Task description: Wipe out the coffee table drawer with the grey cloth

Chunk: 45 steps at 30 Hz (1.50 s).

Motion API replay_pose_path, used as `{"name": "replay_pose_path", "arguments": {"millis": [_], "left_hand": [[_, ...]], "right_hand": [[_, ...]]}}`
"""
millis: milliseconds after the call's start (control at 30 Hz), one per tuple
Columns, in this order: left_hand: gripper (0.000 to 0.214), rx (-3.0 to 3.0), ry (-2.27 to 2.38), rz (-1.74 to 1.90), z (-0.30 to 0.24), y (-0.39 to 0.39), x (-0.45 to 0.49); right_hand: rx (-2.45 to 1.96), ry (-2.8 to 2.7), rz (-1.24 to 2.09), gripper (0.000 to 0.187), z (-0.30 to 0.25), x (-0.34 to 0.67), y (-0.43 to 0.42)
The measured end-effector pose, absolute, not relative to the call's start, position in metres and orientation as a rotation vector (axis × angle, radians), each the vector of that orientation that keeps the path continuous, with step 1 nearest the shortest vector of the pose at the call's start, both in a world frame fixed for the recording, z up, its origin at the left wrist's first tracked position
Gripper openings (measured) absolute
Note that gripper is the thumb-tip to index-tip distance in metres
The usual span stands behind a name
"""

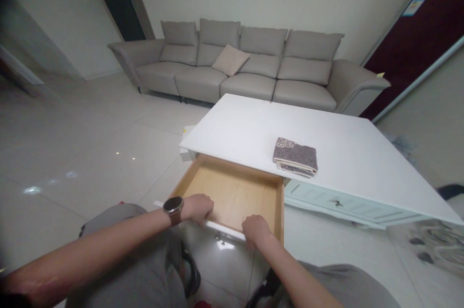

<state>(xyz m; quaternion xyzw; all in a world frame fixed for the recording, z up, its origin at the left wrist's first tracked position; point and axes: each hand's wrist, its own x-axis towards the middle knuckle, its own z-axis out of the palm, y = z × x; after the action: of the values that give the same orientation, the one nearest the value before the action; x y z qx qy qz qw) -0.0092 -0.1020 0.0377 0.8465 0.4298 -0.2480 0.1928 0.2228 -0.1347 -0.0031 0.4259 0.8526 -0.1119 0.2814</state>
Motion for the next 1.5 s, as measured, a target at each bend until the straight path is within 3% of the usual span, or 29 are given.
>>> {"name": "replay_pose_path", "arguments": {"millis": [100,233,300,367,500,600,667,733,867,933,1000,1067,1133,1300,1400,1500], "left_hand": [[0.022,2.275,1.228,-0.667,0.060,-0.074,-0.028],[0.033,2.333,1.312,-0.341,0.078,-0.052,-0.039],[0.041,2.325,1.277,-0.267,0.083,-0.052,-0.040],[0.046,2.301,1.186,-0.265,0.085,-0.055,-0.038],[0.049,2.254,1.104,-0.353,0.083,-0.062,-0.032],[0.050,2.282,1.165,-0.387,0.085,-0.066,-0.028],[0.050,2.286,1.166,-0.371,0.088,-0.069,-0.029],[0.052,2.269,1.149,-0.343,0.091,-0.074,-0.033],[0.054,2.248,1.170,-0.338,0.092,-0.084,-0.047],[0.053,2.245,1.179,-0.349,0.088,-0.089,-0.053],[0.051,2.247,1.179,-0.329,0.083,-0.093,-0.057],[0.048,2.238,1.197,-0.232,0.079,-0.094,-0.057],[0.054,2.189,1.235,-0.004,0.075,-0.091,-0.056],[0.088,1.697,1.202,0.717,0.081,-0.069,-0.045],[0.065,1.302,0.923,0.767,0.088,-0.061,-0.038],[0.047,1.053,0.909,0.773,0.090,-0.059,-0.032]], "right_hand": [[1.227,2.309,-0.543,0.042,0.005,0.240,-0.126],[1.402,2.442,-1.080,0.034,0.023,0.284,-0.097],[1.688,2.636,-0.940,0.032,0.033,0.308,-0.075],[1.893,2.767,-0.579,0.036,0.042,0.329,-0.048],[1.945,2.650,-0.005,0.067,0.056,0.360,0.016],[1.935,2.363,0.028,0.099,0.059,0.369,0.053],[1.910,2.238,0.034,0.107,0.055,0.366,0.063],[1.881,2.202,0.133,0.097,0.047,0.358,0.060],[1.915,2.211,0.360,0.050,0.028,0.339,0.027],[2.006,2.249,0.378,0.040,0.022,0.333,0.007],[2.109,2.365,0.224,0.037,0.023,0.330,-0.009],[2.230,2.529,-0.136,0.032,0.031,0.325,-0.022],[2.400,2.652,-0.596,0.029,0.043,0.314,-0.033],[2.593,2.409,-1.914,0.048,0.067,0.260,-0.062],[2.422,2.083,-2.337,0.053,0.061,0.225,-0.071],[2.382,2.036,-2.378,0.062,0.043,0.202,-0.072]]}}
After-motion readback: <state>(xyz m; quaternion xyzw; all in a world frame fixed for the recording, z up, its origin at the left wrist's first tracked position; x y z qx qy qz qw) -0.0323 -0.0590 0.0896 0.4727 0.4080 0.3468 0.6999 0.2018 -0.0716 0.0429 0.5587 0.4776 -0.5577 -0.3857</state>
